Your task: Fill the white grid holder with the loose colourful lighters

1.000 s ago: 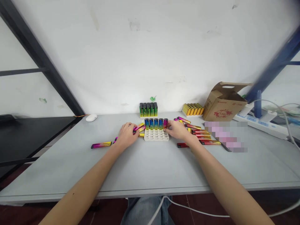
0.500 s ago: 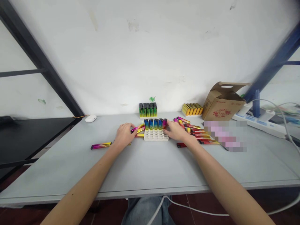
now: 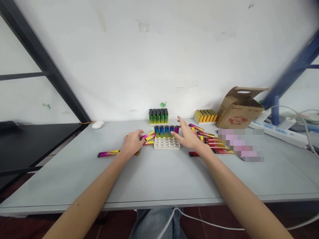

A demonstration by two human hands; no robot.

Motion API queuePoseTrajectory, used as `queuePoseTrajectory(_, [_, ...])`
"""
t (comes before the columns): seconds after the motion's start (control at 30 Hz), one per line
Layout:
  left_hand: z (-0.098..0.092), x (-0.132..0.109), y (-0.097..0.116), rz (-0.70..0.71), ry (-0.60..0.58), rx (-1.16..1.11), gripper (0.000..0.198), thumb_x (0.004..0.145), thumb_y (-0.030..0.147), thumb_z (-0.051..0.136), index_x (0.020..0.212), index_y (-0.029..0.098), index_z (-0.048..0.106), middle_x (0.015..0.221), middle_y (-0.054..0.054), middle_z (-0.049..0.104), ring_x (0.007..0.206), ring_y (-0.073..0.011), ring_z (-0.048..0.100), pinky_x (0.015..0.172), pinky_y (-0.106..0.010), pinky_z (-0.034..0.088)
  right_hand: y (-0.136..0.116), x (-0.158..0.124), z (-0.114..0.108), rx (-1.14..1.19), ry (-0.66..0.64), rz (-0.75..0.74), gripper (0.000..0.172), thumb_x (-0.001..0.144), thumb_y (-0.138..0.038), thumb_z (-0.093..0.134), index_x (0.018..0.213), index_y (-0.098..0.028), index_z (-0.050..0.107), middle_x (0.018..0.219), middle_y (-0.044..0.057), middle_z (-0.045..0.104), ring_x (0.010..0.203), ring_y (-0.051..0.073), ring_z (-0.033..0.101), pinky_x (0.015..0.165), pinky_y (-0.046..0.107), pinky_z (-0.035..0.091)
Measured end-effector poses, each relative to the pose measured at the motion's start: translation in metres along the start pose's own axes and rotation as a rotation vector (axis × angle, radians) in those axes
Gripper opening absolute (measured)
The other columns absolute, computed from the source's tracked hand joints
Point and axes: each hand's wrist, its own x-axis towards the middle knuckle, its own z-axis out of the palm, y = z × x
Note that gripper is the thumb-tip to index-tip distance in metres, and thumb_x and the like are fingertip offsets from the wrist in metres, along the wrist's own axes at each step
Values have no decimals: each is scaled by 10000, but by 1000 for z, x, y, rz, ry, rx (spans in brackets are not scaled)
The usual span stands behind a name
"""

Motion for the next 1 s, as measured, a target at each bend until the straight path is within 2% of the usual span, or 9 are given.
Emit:
queuePoseTrajectory(0.07, [1, 1, -1, -4, 8, -39, 295, 760, 193, 580, 1049, 246, 619, 962, -9, 738, 919, -252, 661, 861, -408, 487, 0, 1, 2, 1, 32, -21, 819, 917, -554, 446, 1544, -148, 109, 1561, 215, 265, 1415, 340, 328, 1100, 524, 337])
queuePoseTrajectory(0.17, [0, 1, 0, 61, 97, -112, 274, 785, 177, 567, 1050, 226, 623, 961, -27, 718, 908, -228, 662, 880, -387, 495, 2, 1, 4, 0, 84, -22, 782, 930, -541, 422, 1536, -135, 141, 1546, 218, 282, 1381, 333, 380, 1096, 519, 350])
queuePoseTrajectory(0.37, [-13, -6, 15, 226, 495, -233, 216, 890, 221, 517, 1080, 204, 618, 1007, -51, 686, 953, -210, 651, 936, -377, 491, -3, 1, 2, 8, 231, -85, 629, 946, -447, 418, 1491, -170, 266, 1475, 191, 382, 1320, 312, 430, 1077, 513, 371])
queuePoseTrajectory(0.47, [-20, -12, 26, 306, 673, -246, 203, 905, 251, 546, 1094, 208, 606, 1048, -62, 658, 961, -200, 642, 949, -379, 496, -15, -2, 1, -18, 317, -196, 458, 940, -354, 437, 1368, -191, 450, 1365, 151, 507, 1280, 289, 462, 1078, 472, 375])
queuePoseTrajectory(0.53, [-20, -15, 32, 401, 737, -269, 215, 901, 259, 577, 1110, 209, 596, 1089, -73, 636, 935, -184, 643, 947, -376, 507, -26, -5, 2, -22, 303, -292, 335, 935, -301, 442, 1234, -208, 561, 1224, 122, 607, 1176, 266, 535, 1036, 438, 413])
queuePoseTrajectory(0.6, [-18, -19, 36, 504, 737, -290, 237, 904, 272, 591, 1133, 213, 576, 1104, -80, 627, 916, -177, 646, 924, -374, 529, -36, -8, 4, -14, 248, -368, 275, 922, -291, 470, 1152, -223, 605, 1133, 104, 652, 1086, 253, 581, 983, 423, 449])
queuePoseTrajectory(0.77, [-6, -33, 50, 686, 688, -302, 284, 906, 273, 607, 1179, 243, 531, 1093, -83, 640, 1008, -203, 640, 878, -384, 567, -52, -13, 13, 105, 137, -406, 323, 859, -389, 607, 1138, -227, 606, 1172, 105, 644, 1091, 244, 589, 950, 399, 476])
queuePoseTrajectory(0.9, [-2, -39, 59, 765, 691, -350, 339, 903, 218, 611, 1221, 263, 502, 1107, -74, 640, 1009, -190, 643, 851, -354, 576, -58, -17, 20, 263, -11, -328, 178, 853, -375, 606, 894, -202, 614, 956, 57, 672, 900, 201, 614, 812, 330, 503])
queuePoseTrajectory(1.0, [-3, -36, 56, 759, 628, -351, 410, 904, 243, 616, 1285, 269, 466, 1135, -79, 634, 1043, -202, 634, 902, -374, 551, -59, -18, 24, 400, -121, -201, 195, 909, -352, 501, 794, -204, 553, 749, 1, 630, 685, 151, 572, 640, 276, 472])
